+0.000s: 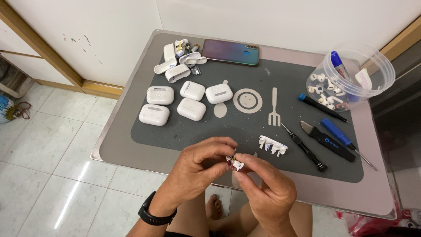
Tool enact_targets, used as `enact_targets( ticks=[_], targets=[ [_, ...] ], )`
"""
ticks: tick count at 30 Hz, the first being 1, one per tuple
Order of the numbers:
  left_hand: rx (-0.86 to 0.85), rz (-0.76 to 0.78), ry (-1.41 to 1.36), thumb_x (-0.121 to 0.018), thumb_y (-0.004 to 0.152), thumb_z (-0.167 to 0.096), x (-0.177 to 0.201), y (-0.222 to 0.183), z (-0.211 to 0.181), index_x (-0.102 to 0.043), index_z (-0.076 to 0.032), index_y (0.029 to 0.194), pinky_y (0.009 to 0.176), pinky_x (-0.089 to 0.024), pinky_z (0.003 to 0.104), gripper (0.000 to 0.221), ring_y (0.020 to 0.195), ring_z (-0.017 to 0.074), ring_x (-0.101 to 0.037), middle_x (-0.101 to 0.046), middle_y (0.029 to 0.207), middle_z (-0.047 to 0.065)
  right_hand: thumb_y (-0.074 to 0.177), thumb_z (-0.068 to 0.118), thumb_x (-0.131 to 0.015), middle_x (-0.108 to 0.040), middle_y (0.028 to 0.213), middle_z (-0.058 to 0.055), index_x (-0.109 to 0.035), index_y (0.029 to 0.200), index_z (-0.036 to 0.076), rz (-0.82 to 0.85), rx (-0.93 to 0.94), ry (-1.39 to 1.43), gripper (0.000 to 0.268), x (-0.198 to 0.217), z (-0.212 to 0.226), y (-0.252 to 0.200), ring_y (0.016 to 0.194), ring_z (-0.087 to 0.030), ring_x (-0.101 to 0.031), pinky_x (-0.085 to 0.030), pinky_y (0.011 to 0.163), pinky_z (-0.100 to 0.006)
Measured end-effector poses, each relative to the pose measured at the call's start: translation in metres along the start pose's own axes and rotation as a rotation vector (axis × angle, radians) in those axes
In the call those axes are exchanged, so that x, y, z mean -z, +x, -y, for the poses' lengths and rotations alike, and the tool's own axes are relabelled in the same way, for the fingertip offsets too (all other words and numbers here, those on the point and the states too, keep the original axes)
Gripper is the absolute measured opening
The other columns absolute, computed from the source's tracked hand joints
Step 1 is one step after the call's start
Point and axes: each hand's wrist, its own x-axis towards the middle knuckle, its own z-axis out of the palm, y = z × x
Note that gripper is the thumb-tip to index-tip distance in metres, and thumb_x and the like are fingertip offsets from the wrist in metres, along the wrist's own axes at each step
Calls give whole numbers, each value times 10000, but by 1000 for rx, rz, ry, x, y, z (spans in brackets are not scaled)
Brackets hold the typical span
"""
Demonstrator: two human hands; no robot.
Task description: Assembling and adjusting small circuit boards into plastic housings for earbud cases using precision tools.
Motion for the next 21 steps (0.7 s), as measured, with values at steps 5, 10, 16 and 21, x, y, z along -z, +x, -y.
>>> enact_targets(
  ticks=[5,10,16,21],
  targets=[
    [-12,-12,39,-679,909,30,-1,1,0,-721,-107,1064,763,-580,226,211,876,130,-690,-705,1197,110,790,-69,-807,-784,1080,-146,-708,1127,2,0,18,-38,358,0,0,2,805,-183,-781,-675,853,-274],
    [-81,-72,89,-753,897,-26,-3,-1,0,-733,-113,1106,762,-570,241,227,863,140,-667,-704,1094,85,839,-47,-749,-784,1089,-150,-728,1106,-23,-53,-25,-113,268,1,13,10,938,-172,-783,-631,693,-174],
    [-136,-156,195,-768,872,-31,-3,-6,1,-750,-87,1090,643,-482,233,226,825,134,-612,-654,985,50,868,-75,-715,-776,1116,-164,-732,1111,-45,-30,-124,-100,246,-4,7,11,985,-191,-765,-650,849,-250],
    [-212,-160,192,-765,886,6,-3,-7,-1,-738,-71,1086,704,-542,250,217,787,148,-635,-678,904,57,876,-74,-705,-786,897,-85,-752,1089,-27,44,-66,-213,224,-11,6,12,727,-106,-722,-599,675,-198]
  ],
)
